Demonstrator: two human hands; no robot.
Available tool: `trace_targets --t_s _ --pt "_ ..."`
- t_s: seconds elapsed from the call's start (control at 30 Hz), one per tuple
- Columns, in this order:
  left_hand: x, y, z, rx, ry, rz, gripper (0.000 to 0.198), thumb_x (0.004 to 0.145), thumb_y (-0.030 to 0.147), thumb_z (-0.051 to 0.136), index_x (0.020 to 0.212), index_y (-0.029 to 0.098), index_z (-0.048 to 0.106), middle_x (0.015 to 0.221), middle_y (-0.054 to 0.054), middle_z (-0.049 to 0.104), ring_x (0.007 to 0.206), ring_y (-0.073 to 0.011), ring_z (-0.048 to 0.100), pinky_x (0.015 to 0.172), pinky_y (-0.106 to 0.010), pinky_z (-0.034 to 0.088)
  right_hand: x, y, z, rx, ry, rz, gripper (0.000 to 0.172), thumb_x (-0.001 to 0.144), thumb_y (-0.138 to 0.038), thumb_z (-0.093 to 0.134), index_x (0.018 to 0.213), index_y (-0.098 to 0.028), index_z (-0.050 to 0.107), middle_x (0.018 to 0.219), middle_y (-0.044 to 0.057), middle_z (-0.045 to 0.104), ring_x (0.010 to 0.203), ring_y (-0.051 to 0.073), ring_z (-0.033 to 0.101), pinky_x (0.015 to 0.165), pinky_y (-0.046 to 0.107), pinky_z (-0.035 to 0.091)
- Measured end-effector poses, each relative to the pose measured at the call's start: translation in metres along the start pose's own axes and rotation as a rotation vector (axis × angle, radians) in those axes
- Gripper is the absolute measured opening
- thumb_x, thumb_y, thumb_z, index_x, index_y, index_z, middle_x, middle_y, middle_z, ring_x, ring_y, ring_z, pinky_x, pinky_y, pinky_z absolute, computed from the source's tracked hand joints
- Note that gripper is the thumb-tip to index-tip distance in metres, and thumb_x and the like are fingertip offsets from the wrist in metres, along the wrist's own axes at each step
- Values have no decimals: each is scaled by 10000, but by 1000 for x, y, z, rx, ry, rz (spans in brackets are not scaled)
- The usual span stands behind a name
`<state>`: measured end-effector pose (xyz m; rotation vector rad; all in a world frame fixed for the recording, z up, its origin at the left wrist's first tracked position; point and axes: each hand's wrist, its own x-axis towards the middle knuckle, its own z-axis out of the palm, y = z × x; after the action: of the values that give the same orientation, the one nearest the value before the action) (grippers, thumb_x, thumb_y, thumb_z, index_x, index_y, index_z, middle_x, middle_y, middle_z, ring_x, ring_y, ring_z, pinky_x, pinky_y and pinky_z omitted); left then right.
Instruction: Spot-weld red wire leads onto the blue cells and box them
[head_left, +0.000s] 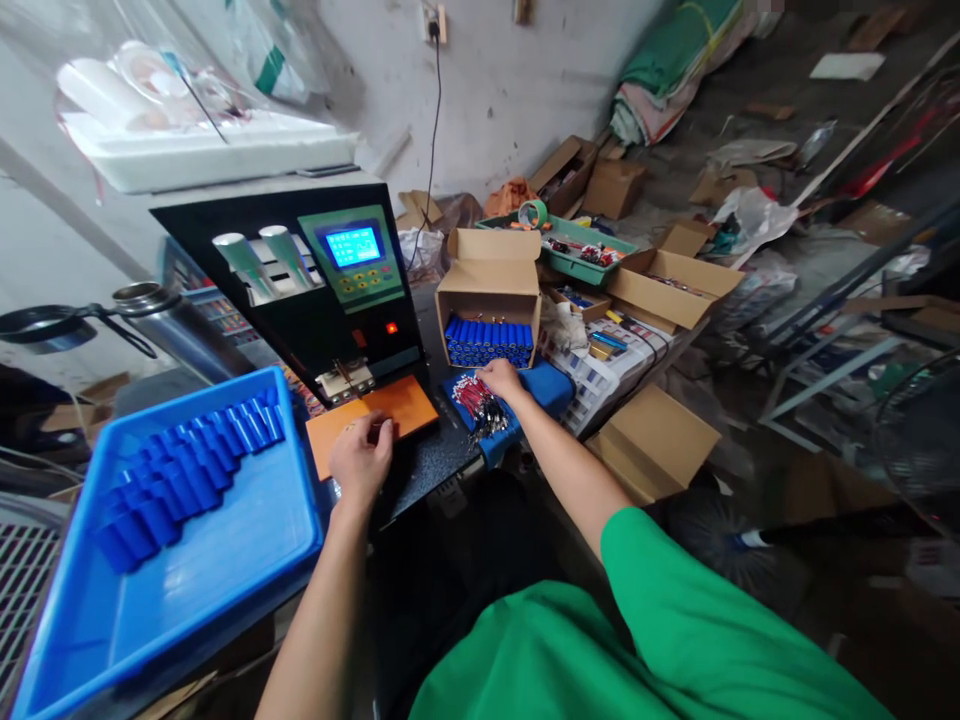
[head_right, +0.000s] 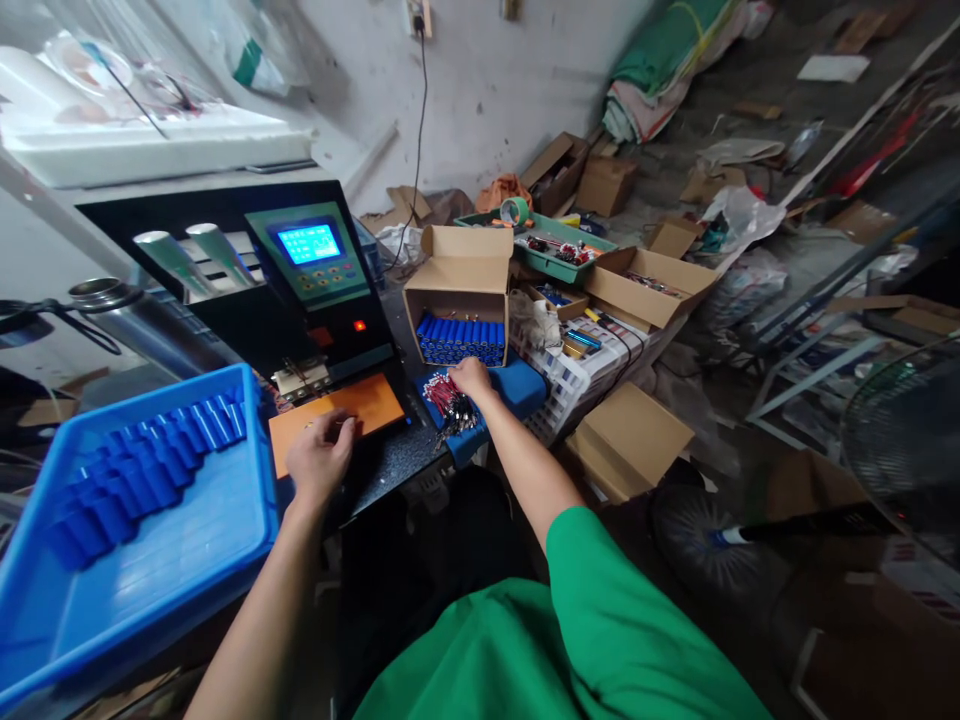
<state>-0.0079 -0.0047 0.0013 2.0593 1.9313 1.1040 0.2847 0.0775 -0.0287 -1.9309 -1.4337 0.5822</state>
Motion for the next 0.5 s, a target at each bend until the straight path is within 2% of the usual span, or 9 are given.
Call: trace_targets --t_s 0.27,0.37,0.5 --pt "1 -2 3 21 -3 4 329 899 466 565 1045 218 725 920 -59 746 880 -235 674 740 -315 429 0 4 9 40 21 6 242 834 -290 652 610 -197 650 658 19 683 718 169 636 636 240 371" --pt "1 -3 5 27 14 25 330 907 466 554 1031 211 723 956 -73 745 899 -241 668 755 -322 431 2 12 11 201 5 -7 292 836 -322 643 577 -190 616 560 -7 592 645 155 585 612 236 367" --pt "1 -4 7 46 21 19 353 911 488 542 1037 210 721 941 -77 741 893 -247 665 751 -330 430 1 18 6 560 -14 23 268 822 -377 663 648 -177 620 513 -41 506 515 115 471 543 225 356"
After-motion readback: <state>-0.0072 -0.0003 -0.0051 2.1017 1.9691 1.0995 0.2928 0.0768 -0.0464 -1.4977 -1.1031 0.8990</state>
